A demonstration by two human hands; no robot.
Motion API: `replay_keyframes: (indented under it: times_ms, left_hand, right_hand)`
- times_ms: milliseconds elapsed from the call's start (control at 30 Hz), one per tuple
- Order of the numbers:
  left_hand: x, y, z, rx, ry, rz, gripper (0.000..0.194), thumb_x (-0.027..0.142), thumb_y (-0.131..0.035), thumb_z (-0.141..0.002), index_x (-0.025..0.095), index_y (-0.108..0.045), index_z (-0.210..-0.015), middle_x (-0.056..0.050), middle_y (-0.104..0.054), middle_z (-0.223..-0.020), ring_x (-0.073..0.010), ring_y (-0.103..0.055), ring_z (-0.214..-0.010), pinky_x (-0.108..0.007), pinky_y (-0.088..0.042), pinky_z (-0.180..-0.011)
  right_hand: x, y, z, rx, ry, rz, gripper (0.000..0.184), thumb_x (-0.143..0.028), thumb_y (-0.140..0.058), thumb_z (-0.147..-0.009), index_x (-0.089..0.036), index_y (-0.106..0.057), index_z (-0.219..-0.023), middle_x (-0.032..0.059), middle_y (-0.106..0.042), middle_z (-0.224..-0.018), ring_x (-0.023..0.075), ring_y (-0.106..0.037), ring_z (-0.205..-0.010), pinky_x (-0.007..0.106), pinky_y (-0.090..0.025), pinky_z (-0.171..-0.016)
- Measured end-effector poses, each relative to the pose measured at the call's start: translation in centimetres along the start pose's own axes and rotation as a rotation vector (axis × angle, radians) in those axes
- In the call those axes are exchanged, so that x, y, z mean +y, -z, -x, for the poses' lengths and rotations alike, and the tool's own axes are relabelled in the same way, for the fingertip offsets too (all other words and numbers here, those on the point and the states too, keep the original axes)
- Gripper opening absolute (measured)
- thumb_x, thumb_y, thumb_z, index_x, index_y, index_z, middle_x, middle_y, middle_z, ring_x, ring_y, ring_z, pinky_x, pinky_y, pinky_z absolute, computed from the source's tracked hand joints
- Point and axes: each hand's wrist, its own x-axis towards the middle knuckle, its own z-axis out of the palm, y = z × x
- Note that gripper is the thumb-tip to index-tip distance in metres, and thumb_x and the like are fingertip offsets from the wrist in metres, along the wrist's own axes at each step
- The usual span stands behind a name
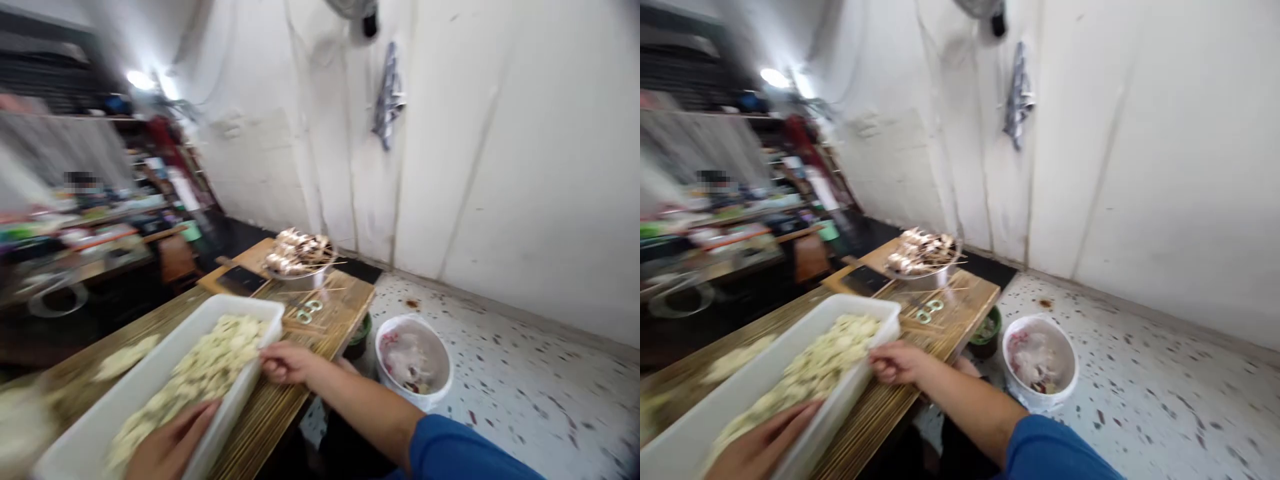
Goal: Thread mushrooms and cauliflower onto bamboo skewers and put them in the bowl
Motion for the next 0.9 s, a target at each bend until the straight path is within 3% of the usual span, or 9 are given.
replay_keyframes:
  times_ms: [67, 167, 333, 533, 733, 900]
  left_hand:
    - [1.2, -0.4, 0.6, 0.122, 0.041, 0.112, 0.025, 0.056, -0.058, -0.061, 0.036, -0.071, -0.070, 0.010, -0.071, -0.084, -0.0285, -0.063, -0.092, -0.045, -0.045, -0.089]
    - [1.8, -0.8, 0.3, 0.153, -0.002, 0.220, 0.031, 0.049, -0.057, -0.066, 0.024, -0.073, -0.075, -0.003, -0.072, -0.083, -0.0256, -0.063, -0.082, -0.037, -0.047, -0.081]
    - [0.4, -1.2, 0.1, 0.329, 0.021, 0.379, 0.027, 0.040, -0.053, -0.074, 0.018, -0.068, -0.071, -0.004, -0.069, -0.073, -0.0187, -0.061, -0.073, -0.029, -0.047, -0.074]
    - [-1.4, -2.0, -0.5, 0.726, 0.083, 0.704, 0.027, 0.033, -0.057, -0.073, 0.015, -0.064, -0.093, -0.007, -0.068, -0.088, -0.0176, -0.061, -0.087, -0.032, -0.045, -0.084]
    - [-1.4, -2.0, -0.7, 0.673, 0.099, 0.744, 0.024, 0.029, -0.059, -0.072, 0.014, -0.064, -0.090, -0.007, -0.067, -0.086, -0.0179, -0.062, -0.086, -0.034, -0.044, -0.085]
    - [-1.7, -1.9, -0.6, 0.758, 0.098, 0.797, 0.026, 0.030, -0.059, -0.071, 0.013, -0.064, -0.090, -0.007, -0.067, -0.088, -0.0170, -0.061, -0.087, -0.034, -0.043, -0.088]
  right_hand:
    - [0.3, 0.0, 0.0, -0.003, 0.036, -0.011, 0.025, -0.035, -0.061, -0.077, -0.017, -0.051, -0.063, -0.0108, -0.033, -0.041, 0.0015, -0.018, -0.032, 0.018, -0.010, -0.038]
    - [0.8, 0.9, -0.9, -0.031, 0.059, -0.015, 0.024, -0.037, -0.059, -0.078, -0.016, -0.052, -0.069, -0.0107, -0.034, -0.043, 0.0011, -0.020, -0.034, 0.019, -0.009, -0.039]
    - [1.1, 1.9, -1.7, -0.064, 0.031, 0.007, 0.027, -0.042, -0.066, -0.071, -0.017, -0.053, -0.073, -0.0104, -0.037, -0.048, 0.0018, -0.019, -0.034, 0.018, -0.010, -0.035]
    - [1.0, 2.0, -1.7, -0.017, 0.040, 0.032, 0.026, -0.041, -0.066, -0.071, -0.017, -0.057, -0.071, -0.0091, -0.035, -0.047, 0.0025, -0.018, -0.035, 0.019, -0.012, -0.036]
    - [1.0, 2.0, -1.8, 0.004, 0.031, 0.047, 0.027, -0.043, -0.066, -0.070, -0.017, -0.057, -0.070, -0.0087, -0.036, -0.048, 0.0031, -0.017, -0.035, 0.020, -0.012, -0.036]
    - [0.9, 2.0, -1.7, -0.010, 0.029, 0.003, 0.027, -0.042, -0.067, -0.071, -0.017, -0.057, -0.070, -0.0088, -0.036, -0.048, 0.0026, -0.017, -0.035, 0.020, -0.011, -0.036]
